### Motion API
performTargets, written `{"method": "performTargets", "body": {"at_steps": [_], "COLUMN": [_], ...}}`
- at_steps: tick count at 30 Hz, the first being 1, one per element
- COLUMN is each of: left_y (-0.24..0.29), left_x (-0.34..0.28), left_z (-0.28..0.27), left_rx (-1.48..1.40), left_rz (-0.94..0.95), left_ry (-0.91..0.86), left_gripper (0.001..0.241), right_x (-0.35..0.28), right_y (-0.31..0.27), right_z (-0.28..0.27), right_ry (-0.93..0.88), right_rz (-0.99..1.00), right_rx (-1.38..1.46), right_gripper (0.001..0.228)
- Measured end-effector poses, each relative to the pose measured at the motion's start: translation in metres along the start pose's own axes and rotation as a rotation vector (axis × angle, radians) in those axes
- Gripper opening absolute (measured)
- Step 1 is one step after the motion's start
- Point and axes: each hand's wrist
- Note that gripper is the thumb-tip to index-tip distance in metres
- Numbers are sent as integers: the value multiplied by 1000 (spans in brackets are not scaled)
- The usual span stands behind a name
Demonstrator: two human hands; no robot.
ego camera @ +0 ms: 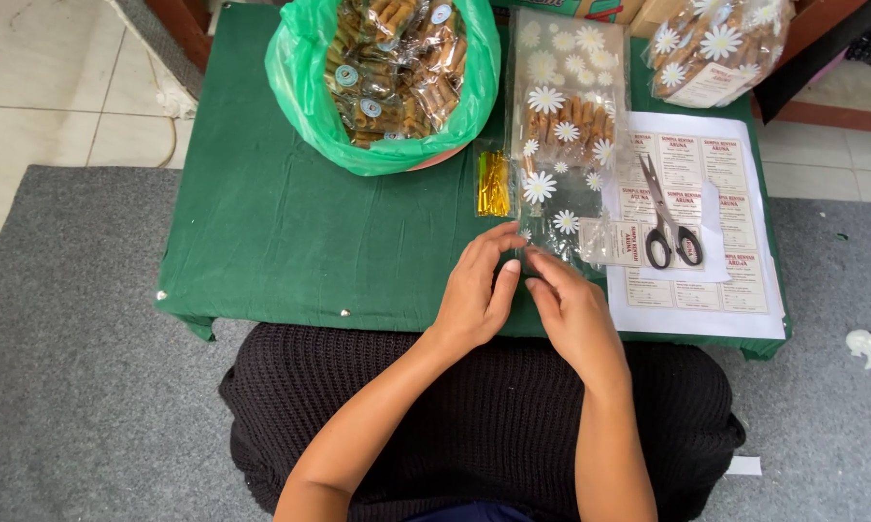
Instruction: Packing individually wrapped snack items into a clear plastic bag and applying decorative stickers to each item.
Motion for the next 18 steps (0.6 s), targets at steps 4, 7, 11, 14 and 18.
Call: {"method": "performTargets", "body": {"at_steps": [4,7,11,14,18], "left_y": [1,-7,-29,-62,-128], "left_x": [11,24,50,67,75], "left_z": [-13,-28,-60,-83,-112], "left_rx": [-1,51,99,210,617], "left_rz": [-4,31,55,76,57], "left_ry": [2,9,35,103,34], "left_gripper": [28,26,27,22,23], "right_x": [-8,1,38,73,124], "right_y": [-16,-43,-67,-80,-94], "right_z": [-7,-6,14,41,84], "right_ry": [-36,-28,-26,76,147], "right_rz": [13,-133,-281,-372,-401], "right_rx": [-23,-57,-35,-67,26], "right_gripper": [23,18,19,17,18]}}
Point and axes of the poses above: each hand's wrist, its own x-axis towards the middle knuckle, its own z-axis out of the palm, y = z × x, and after that the axes turned 15 degrees about z, right-handed
